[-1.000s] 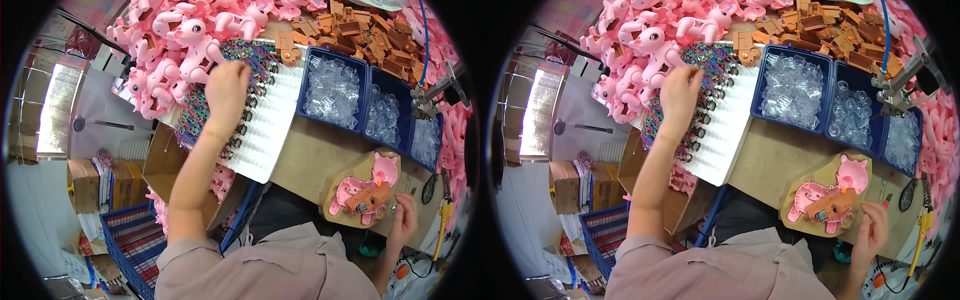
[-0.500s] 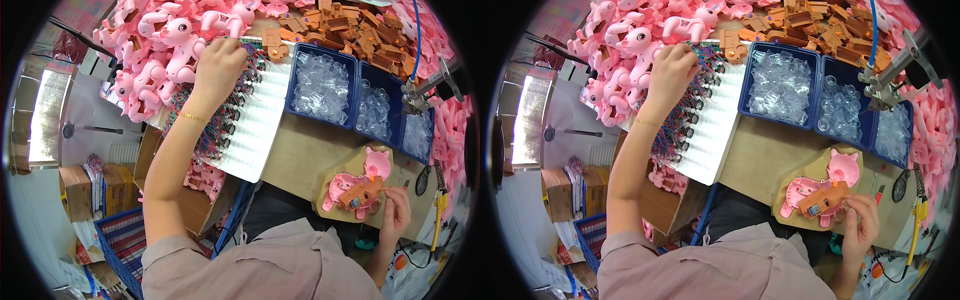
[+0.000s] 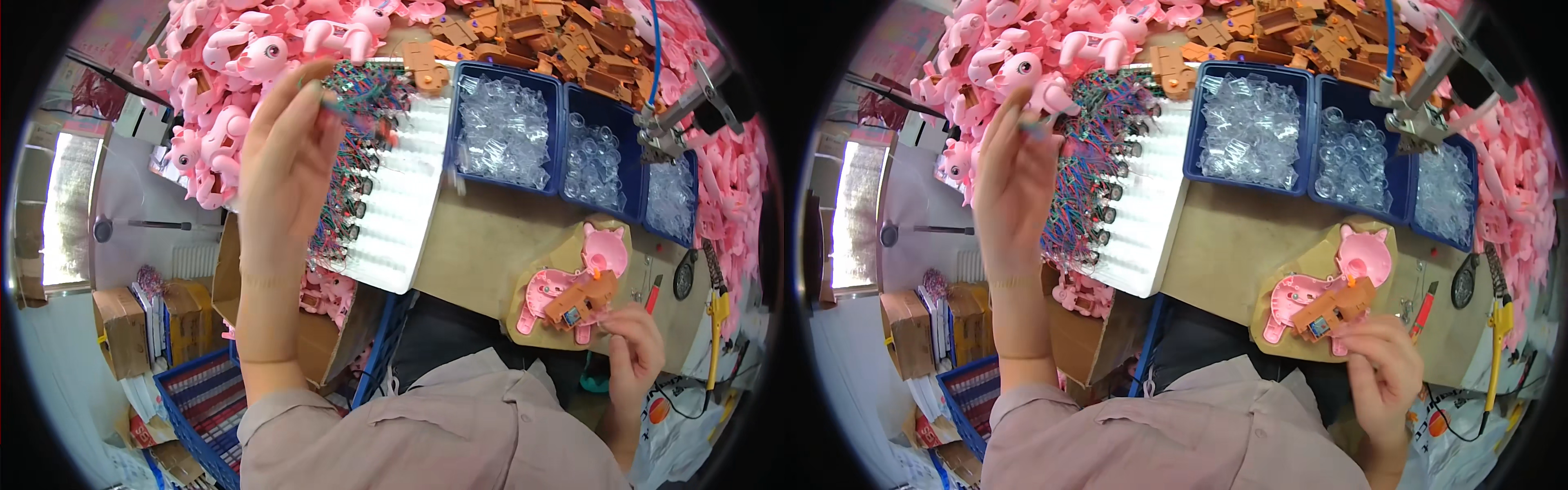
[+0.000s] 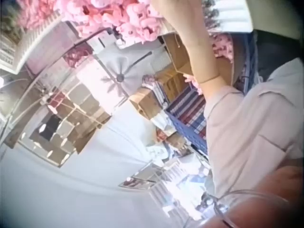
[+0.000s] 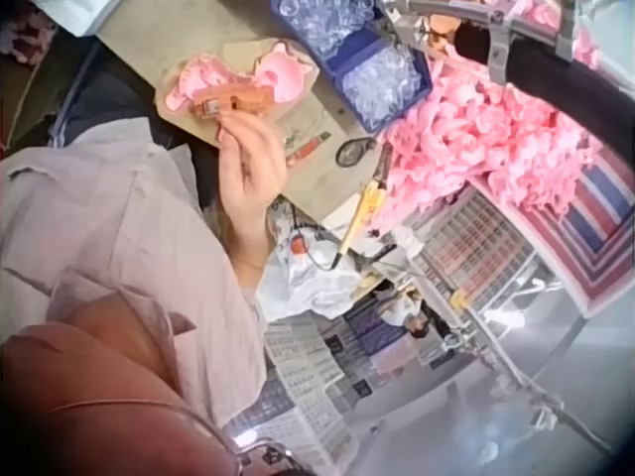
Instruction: Assembling plastic toy pony figures by connecting internal electronics and joining body halves using a heat tool.
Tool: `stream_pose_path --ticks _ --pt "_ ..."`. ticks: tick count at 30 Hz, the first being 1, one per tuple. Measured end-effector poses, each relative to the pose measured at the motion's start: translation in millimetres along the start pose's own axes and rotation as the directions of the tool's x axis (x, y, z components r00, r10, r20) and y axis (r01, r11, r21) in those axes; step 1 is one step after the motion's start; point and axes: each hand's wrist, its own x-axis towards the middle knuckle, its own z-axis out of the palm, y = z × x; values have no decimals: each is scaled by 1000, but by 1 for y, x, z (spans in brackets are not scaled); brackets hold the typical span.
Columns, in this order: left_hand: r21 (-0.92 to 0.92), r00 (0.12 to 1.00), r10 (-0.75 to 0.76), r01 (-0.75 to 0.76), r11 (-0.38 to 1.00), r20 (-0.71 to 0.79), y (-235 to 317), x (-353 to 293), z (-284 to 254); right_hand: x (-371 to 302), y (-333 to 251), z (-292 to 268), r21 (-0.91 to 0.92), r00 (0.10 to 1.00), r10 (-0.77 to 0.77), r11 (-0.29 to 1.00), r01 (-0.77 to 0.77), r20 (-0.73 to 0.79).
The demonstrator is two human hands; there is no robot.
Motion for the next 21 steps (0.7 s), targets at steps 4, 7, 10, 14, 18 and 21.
stream_pose_path --ticks 4,7,10,14,18,21 --pt "-183 957 -288 278 943 -28 -22 -62 38 32 -29 36 552 950 250 773 -313 188" --pt "-346 848 -529 488 801 -28 -57 -97 55 55 -38 55 756 839 370 386 -529 398" --pt "-374 783 -623 575 727 -6 -77 -113 62 69 -23 35 552 787 430 560 -617 443" --pt "-117 736 -629 668 735 252 -76 -105 65 71 -7 21 501 930 250 788 -357 270" --pt "166 583 -704 710 684 405 -75 -92 72 88 -5 9 538 907 246 741 -403 342" --pt "163 657 -678 667 727 330 -80 -103 69 77 -1 16 -52 937 -208 978 201 -283"
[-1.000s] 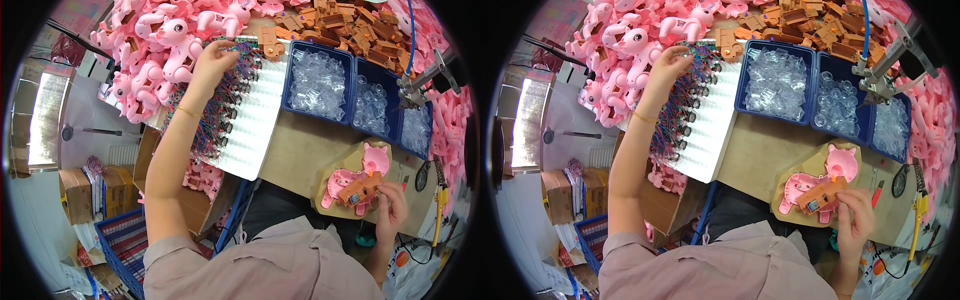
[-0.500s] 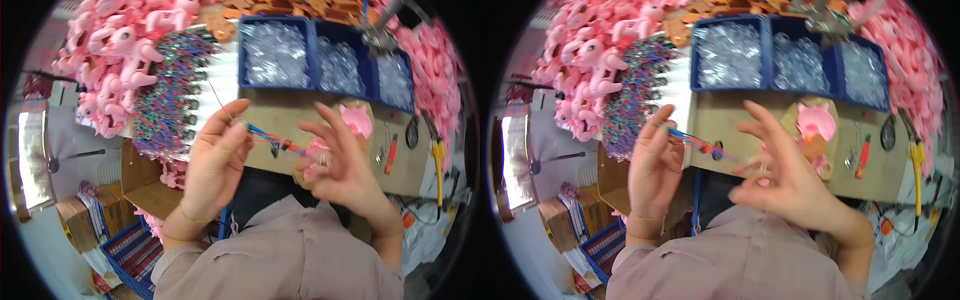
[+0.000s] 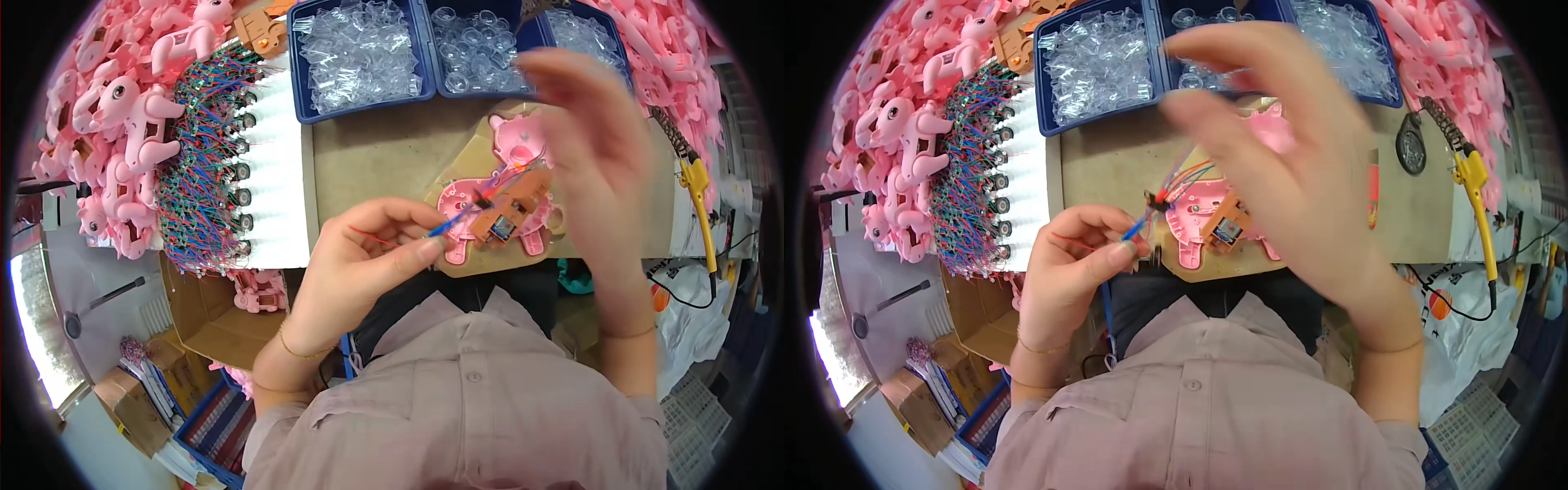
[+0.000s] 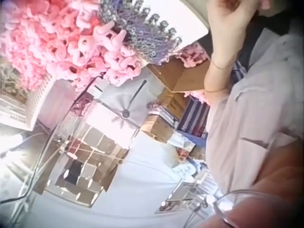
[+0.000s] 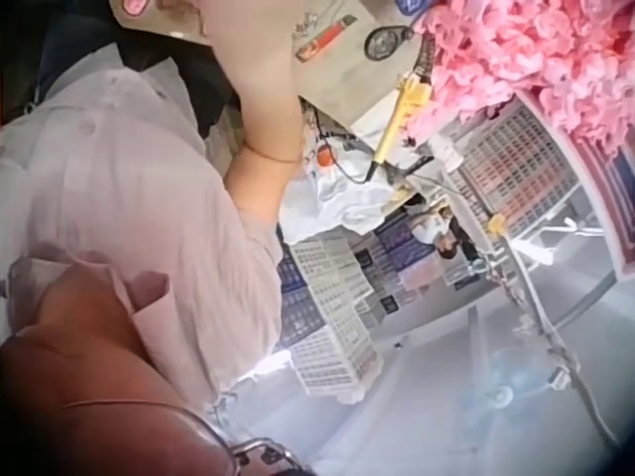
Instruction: Assembling plastic toy pony figures by connecting internal electronics and joining body halves using a heat tool.
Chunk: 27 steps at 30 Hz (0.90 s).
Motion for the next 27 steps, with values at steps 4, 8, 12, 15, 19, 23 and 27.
stream_pose_path --ticks 4,8,12,15,19,23,27 --pt "-89 960 188 -210 974 -209 -12 5 22 -49 -20 -25 54 981 148 986 -156 124" --pt "206 935 289 -248 947 -203 -21 10 32 -40 -15 24 227 921 384 893 -388 64" --pt "-239 993 6 -34 970 -116 -6 14 24 -27 -3 24 124 978 106 984 -129 181" --pt "-318 999 -32 23 948 -22 -6 14 14 -26 -4 22 341 881 261 849 -404 395" --pt "-258 986 112 -140 956 -119 -16 15 16 -44 -9 32 286 939 327 894 -345 111" --pt "-207 958 167 -217 954 -235 -17 13 16 -60 -9 8 -144 908 -277 931 334 314" --pt "-7 953 214 -220 975 -216 -15 13 14 -47 -11 -9 -47 960 -106 991 123 259"
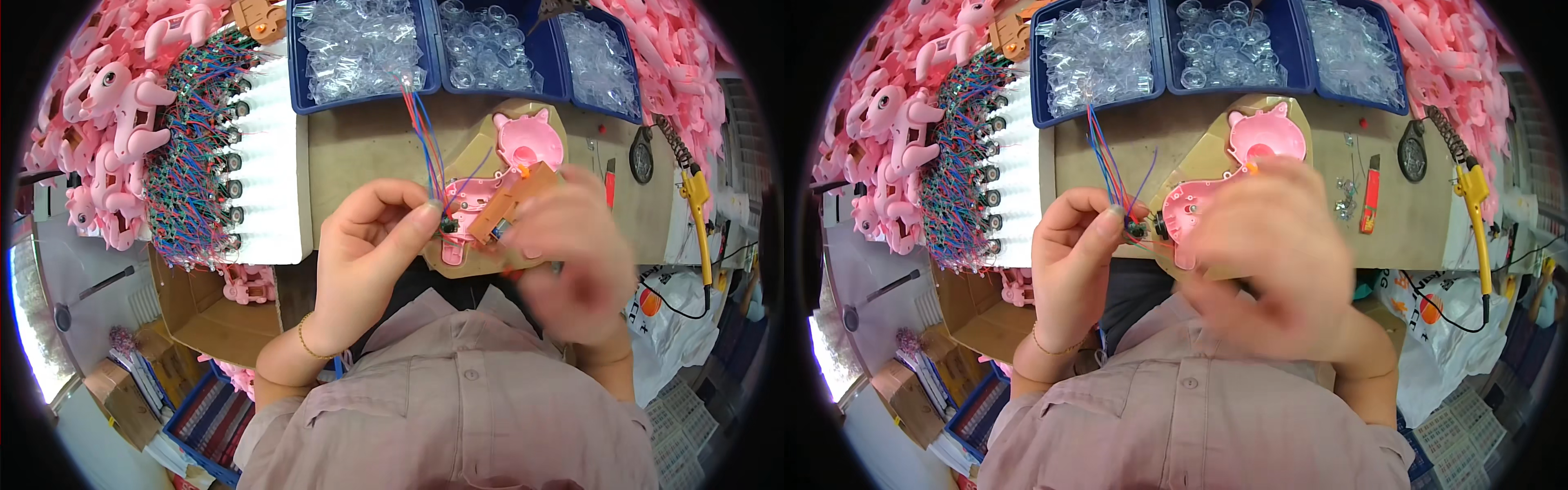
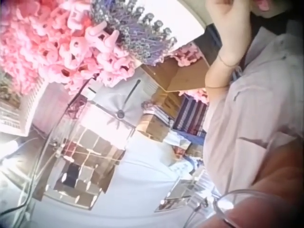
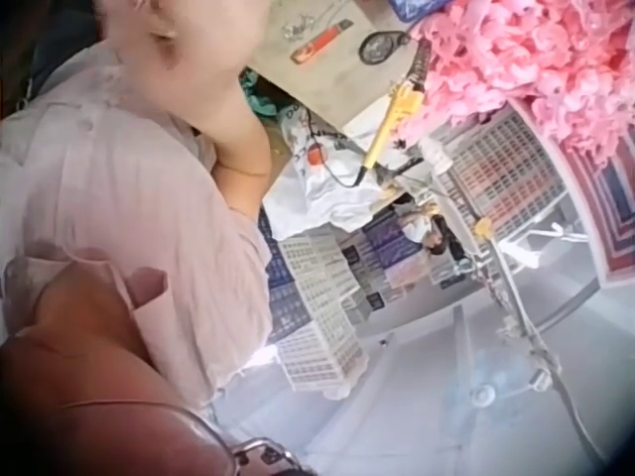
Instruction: Assembling plastic toy pony figures by connecting internal electronics and joining body halves using a heat tool.
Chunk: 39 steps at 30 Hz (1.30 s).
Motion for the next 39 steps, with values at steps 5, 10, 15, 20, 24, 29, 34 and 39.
stream_pose_path --ticks 5,10,15,20,24,29,34,39 --pt "68 994 108 -110 992 32 3 -3 9 31 -2 7 145 990 121 983 -110 -68" --pt "238 976 214 -219 946 48 0 0 11 38 -2 19 132 970 227 968 -215 -85" --pt "312 959 275 -281 908 63 -7 4 7 38 2 17 332 884 443 820 -466 147" --pt "-41 993 94 -97 994 -71 -6 3 11 27 4 21 338 904 417 840 -425 100" --pt "-134 992 76 -89 987 -99 -2 5 18 17 5 28 64 995 36 997 -31 -92" --pt "134 999 45 -48 990 22 11 4 7 37 9 15 398 969 236 884 -245 70" --pt "53 996 30 -35 998 79 13 2 -5 51 0 12 287 999 12 958 -27 53" --pt "-283 989 -135 113 952 -61 16 1 -12 11 -18 -15 -73 996 39 996 -46 -82"
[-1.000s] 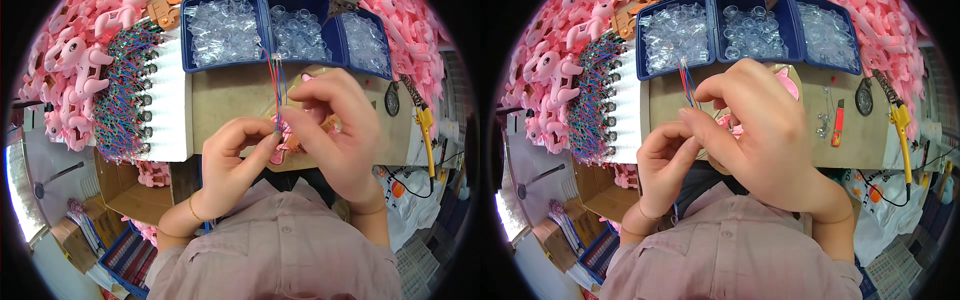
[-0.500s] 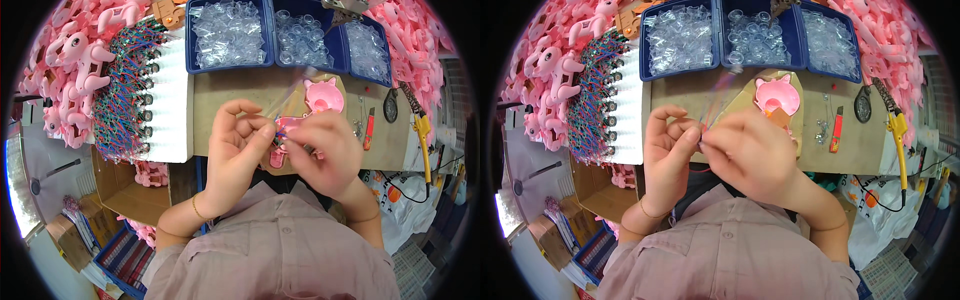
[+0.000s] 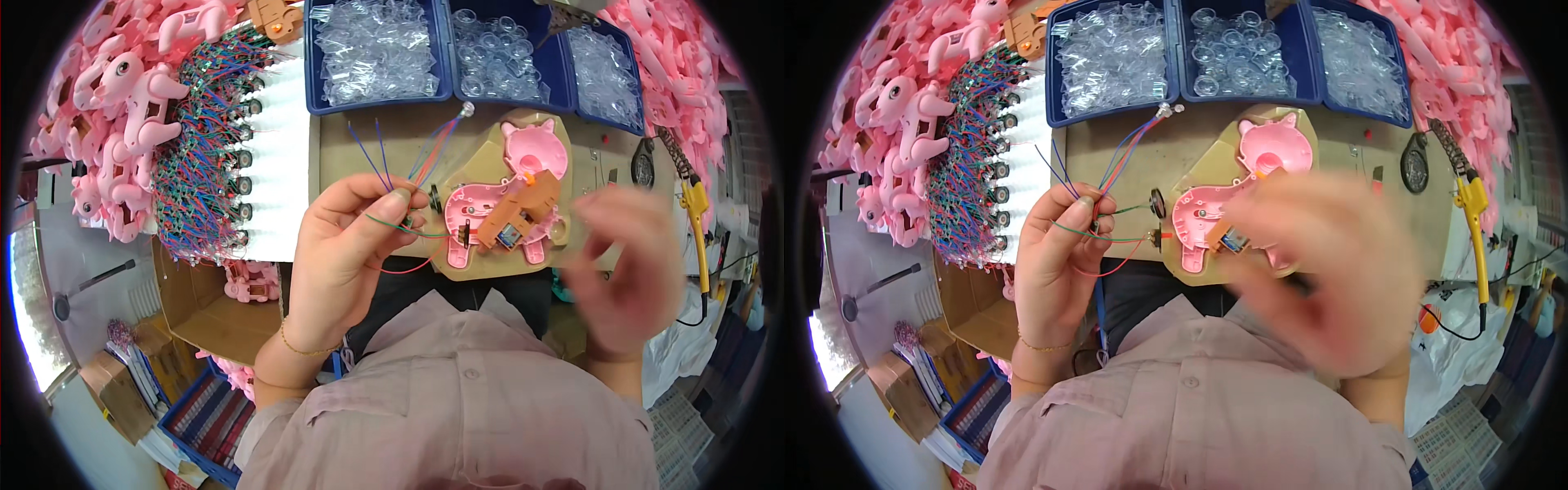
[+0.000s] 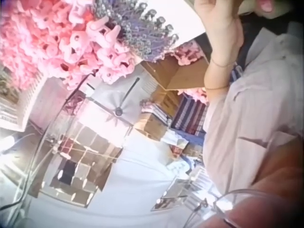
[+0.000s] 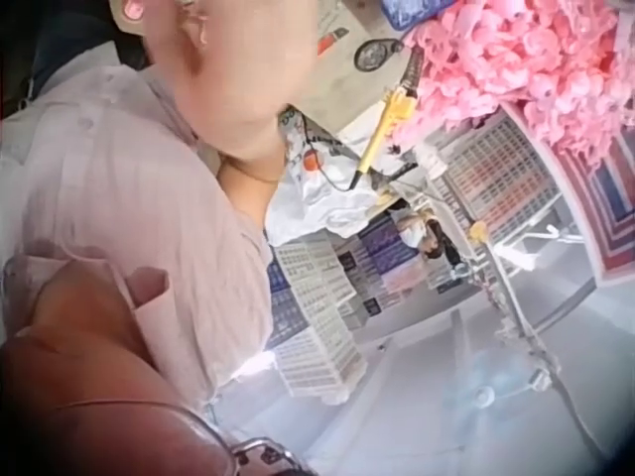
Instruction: Assembling plastic toy pony figures by connecting internal electronics and joining body halves using a heat tool.
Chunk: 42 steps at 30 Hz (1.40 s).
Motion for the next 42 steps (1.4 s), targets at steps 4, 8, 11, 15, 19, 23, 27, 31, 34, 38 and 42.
stream_pose_path --ticks 4,8,11,15,19,23,27,31,34,38,42 --pt "-223 1000 6 0 975 24 -10 -3 4 -11 -4 36 -415 967 -143 883 221 211" --pt "27 993 68 -66 997 -94 -14 -7 15 1 18 40 -93 963 -172 976 195 208" --pt "576 930 367 -295 762 -10 -14 -9 0 3 13 32 322 928 137 912 -255 347" --pt "777 621 728 -598 198 292 -24 5 6 0 12 42 658 693 522 293 -693 497" --pt "526 731 661 -635 566 172 -30 7 19 -7 20 30 743 743 568 312 -592 354" --pt "191 954 262 -287 939 147 -12 7 15 -4 12 15 734 644 610 146 -663 461" --pt "403 962 50 -160 901 269 23 7 5 3 17 34 499 928 259 787 -363 267" --pt "357 949 230 -296 886 216 23 6 -3 17 15 41 679 727 400 284 -677 558" --pt "384 928 298 -364 848 221 8 11 11 14 24 48 643 660 323 173 -746 679" --pt "444 894 405 -446 777 191 -8 11 21 9 23 40 575 633 333 266 -774 699" --pt "535 846 494 -517 668 200 -11 7 28 6 21 37 692 672 464 159 -704 577"
